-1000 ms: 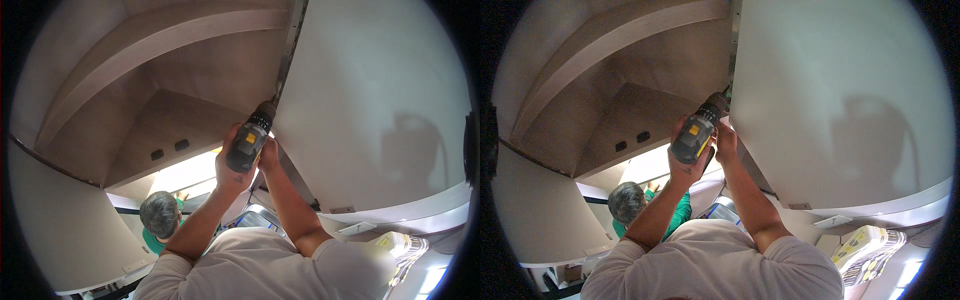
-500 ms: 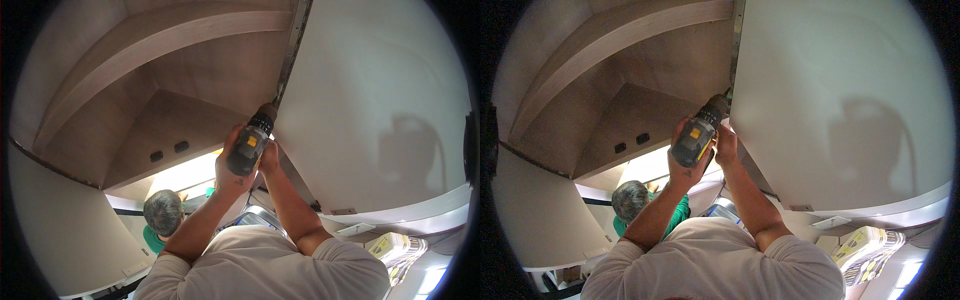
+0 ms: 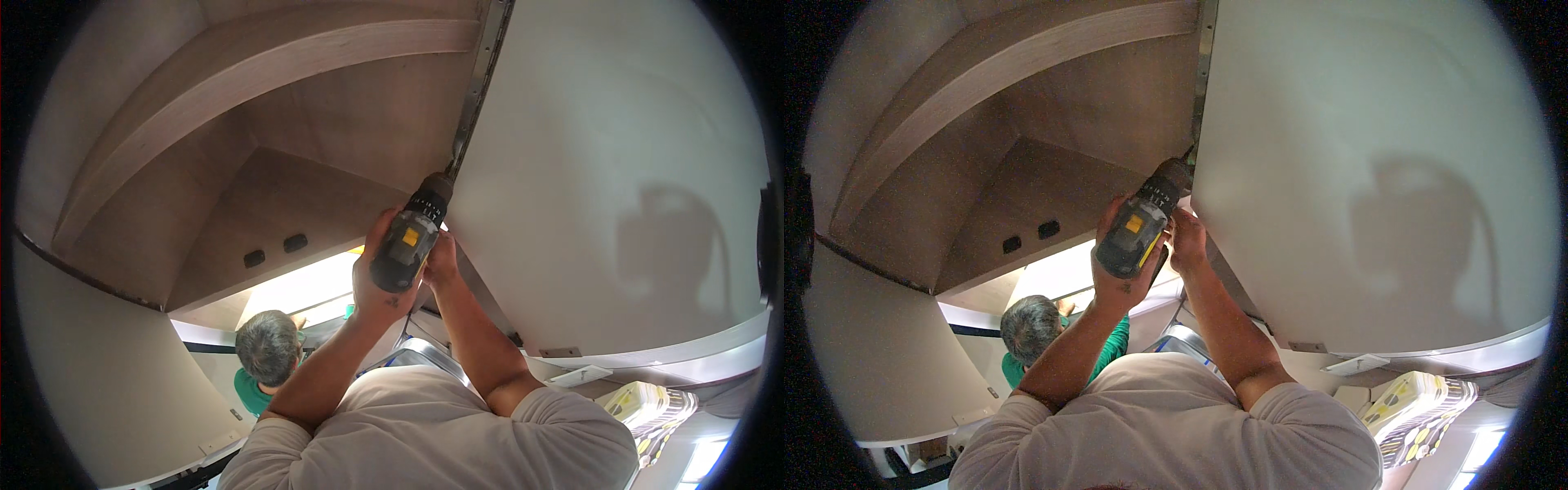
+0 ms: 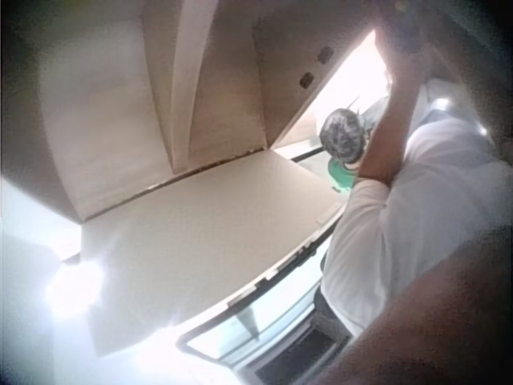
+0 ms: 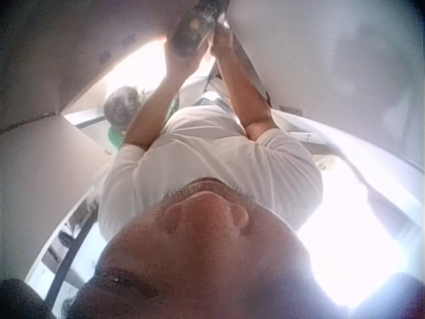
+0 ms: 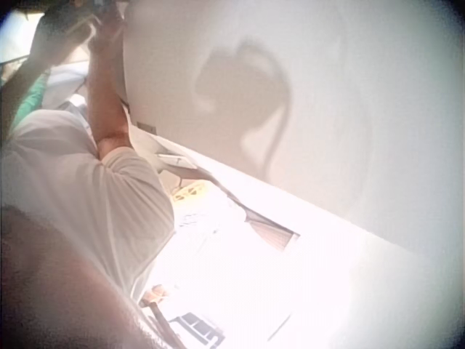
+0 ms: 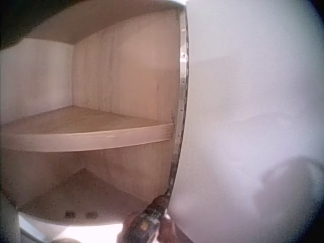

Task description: The person uses a cordless drill to fasten screws into a white cabinet door, securing it to the cabinet frame. They repeatedly align the door, drive screws, and test the door's movement while a coworker assists with the lower section of the unit.

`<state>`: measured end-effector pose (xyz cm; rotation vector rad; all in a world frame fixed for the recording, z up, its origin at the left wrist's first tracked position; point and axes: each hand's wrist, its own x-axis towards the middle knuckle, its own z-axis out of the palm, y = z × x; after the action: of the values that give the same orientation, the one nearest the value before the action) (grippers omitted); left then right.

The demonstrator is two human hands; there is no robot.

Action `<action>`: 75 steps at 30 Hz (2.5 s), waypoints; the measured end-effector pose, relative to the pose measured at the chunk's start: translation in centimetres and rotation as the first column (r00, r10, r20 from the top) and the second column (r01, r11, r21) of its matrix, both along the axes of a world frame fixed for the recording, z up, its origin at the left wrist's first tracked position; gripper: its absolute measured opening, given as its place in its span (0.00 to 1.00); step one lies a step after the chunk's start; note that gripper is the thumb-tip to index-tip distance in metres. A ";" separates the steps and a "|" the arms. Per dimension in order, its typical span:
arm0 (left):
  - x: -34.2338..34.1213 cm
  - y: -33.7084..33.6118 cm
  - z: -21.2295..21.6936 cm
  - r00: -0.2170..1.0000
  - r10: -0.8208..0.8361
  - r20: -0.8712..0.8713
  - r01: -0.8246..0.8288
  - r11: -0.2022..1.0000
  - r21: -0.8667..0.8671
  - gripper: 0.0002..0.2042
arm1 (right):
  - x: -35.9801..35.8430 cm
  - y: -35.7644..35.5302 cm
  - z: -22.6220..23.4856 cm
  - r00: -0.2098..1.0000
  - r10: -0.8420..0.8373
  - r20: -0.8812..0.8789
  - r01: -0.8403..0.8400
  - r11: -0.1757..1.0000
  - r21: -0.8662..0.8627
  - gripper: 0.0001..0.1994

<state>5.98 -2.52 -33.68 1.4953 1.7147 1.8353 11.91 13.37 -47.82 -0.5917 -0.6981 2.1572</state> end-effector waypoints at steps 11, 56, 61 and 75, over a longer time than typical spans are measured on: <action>0.1 0.6 -0.7 0.997 0.068 -0.039 -0.067 0.997 0.032 0.40 | 0.3 0.9 -1.5 0.998 0.055 -0.004 -0.055 0.998 0.012 0.16; 1.3 0.5 0.2 0.999 0.054 -0.008 -0.054 0.999 0.008 0.38 | 0.4 0.5 0.0 0.966 0.177 -0.187 -0.180 0.984 -0.002 0.17; 1.5 0.6 0.5 0.999 0.037 -0.007 -0.037 0.999 0.000 0.38 | 0.6 1.8 -1.9 0.979 0.177 -0.097 -0.167 0.981 0.101 0.18; 1.9 1.3 0.6 0.987 0.159 -0.022 -0.157 0.986 0.048 0.37 | -0.3 -0.1 2.6 0.989 0.108 -0.106 -0.102 0.993 0.063 0.18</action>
<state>7.86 -1.22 -33.09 1.4430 1.8642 1.9530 11.64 13.28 -45.26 -0.4115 -0.7438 2.2396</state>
